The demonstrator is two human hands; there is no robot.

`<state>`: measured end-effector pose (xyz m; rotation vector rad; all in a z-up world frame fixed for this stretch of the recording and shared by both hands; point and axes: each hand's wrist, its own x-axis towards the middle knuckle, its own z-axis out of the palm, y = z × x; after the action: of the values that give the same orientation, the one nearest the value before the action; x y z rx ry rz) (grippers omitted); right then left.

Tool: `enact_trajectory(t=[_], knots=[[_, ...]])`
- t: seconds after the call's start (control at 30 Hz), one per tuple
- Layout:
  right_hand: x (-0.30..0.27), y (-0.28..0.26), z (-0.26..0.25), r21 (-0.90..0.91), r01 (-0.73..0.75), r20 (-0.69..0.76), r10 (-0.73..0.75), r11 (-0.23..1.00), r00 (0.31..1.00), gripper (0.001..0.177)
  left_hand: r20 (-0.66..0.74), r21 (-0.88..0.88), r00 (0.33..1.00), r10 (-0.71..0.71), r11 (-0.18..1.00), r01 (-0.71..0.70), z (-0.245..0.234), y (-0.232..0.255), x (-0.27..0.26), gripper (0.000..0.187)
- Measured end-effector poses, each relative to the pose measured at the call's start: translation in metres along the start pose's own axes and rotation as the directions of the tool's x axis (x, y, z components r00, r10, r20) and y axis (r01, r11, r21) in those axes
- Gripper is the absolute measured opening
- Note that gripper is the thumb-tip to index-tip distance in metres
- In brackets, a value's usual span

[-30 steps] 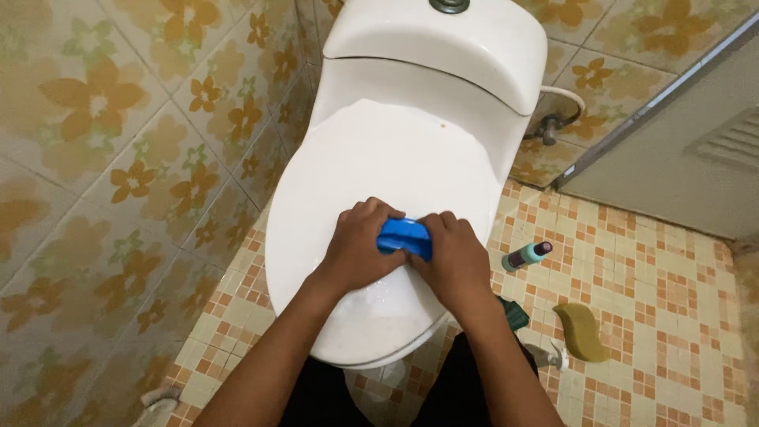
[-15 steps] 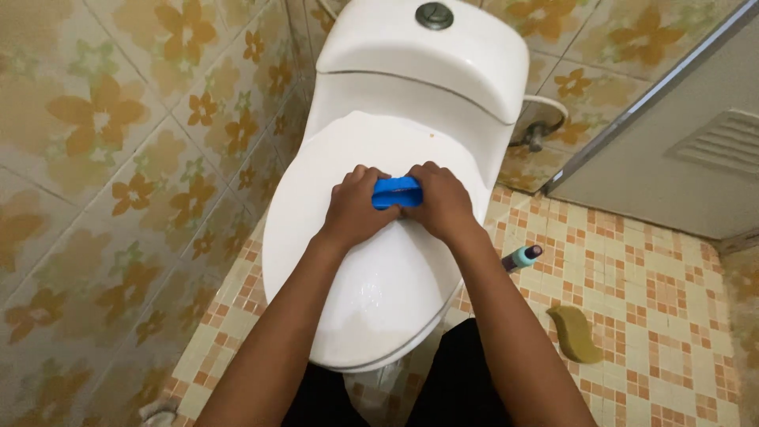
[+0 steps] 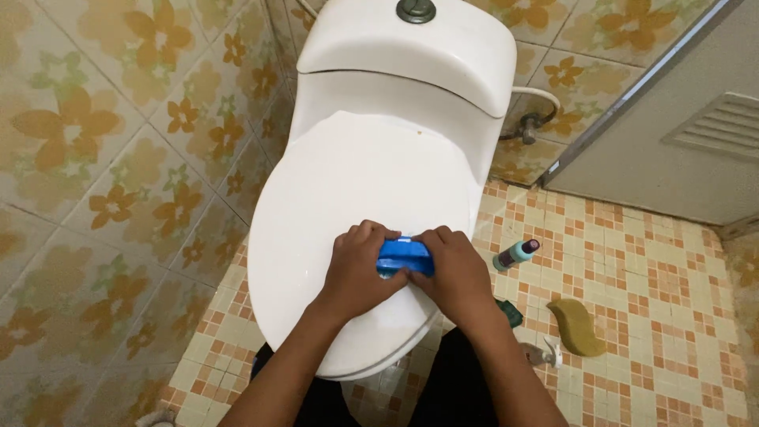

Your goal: Cleaning the exterior surface and lid of a toilet using cleaning spray, sponges, and a brush.

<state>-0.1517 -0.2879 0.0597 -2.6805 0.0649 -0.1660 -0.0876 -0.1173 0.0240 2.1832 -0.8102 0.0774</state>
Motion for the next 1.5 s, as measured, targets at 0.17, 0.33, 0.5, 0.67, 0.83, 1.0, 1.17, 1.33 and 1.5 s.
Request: enact_trajectory(t=[0.17,0.33,0.5,0.67,0.83,1.0,1.17,1.33,1.5], knots=[[0.032,0.026,-0.004,-0.018,0.05,-0.005,-0.05,0.999,0.999,0.043,-0.067,0.038,0.997,0.044,0.998,-0.042,0.025,-0.017,0.023,0.053],[0.065,0.043,-0.011,-0.031,0.07,-0.037,-0.071,0.997,0.997,0.042,-0.08,0.065,0.997,0.014,0.998,-0.009,0.03,-0.016,0.062,0.052],[0.05,0.042,-0.018,-0.006,-0.04,-0.002,0.04,0.999,0.999,0.043,-0.023,0.072,1.0,0.0,0.997,0.002,0.035,-0.009,0.059,0.051],[-0.006,0.051,-0.009,0.042,-0.05,-0.074,0.053,0.998,0.996,0.048,0.041,0.03,0.998,0.041,0.999,-0.043,0.041,0.018,0.024,0.054],[-0.035,0.053,-0.006,0.066,-0.096,-0.114,0.103,0.993,0.988,0.047,0.114,-0.004,0.992,0.062,0.998,-0.062,0.046,0.029,0.01,0.055],[-0.015,0.061,-0.014,0.029,-0.142,-0.076,0.144,0.989,0.987,0.05,0.138,0.004,0.987,0.079,0.997,-0.08,0.051,0.027,0.033,0.055],[0.021,0.094,-0.005,0.057,-0.043,-0.202,0.054,0.997,0.978,0.053,0.1,0.021,0.991,0.09,0.995,-0.093,0.059,0.017,0.074,0.054],[0.031,0.101,-0.005,0.055,0.011,-0.214,0.001,0.998,0.977,0.047,0.076,0.041,0.993,0.096,0.994,-0.099,0.062,0.012,0.078,0.051],[0.002,0.064,-0.012,0.017,-0.093,-0.122,0.095,0.995,0.988,0.049,0.131,0.038,0.988,0.079,0.996,-0.084,0.046,0.021,0.051,0.054]])
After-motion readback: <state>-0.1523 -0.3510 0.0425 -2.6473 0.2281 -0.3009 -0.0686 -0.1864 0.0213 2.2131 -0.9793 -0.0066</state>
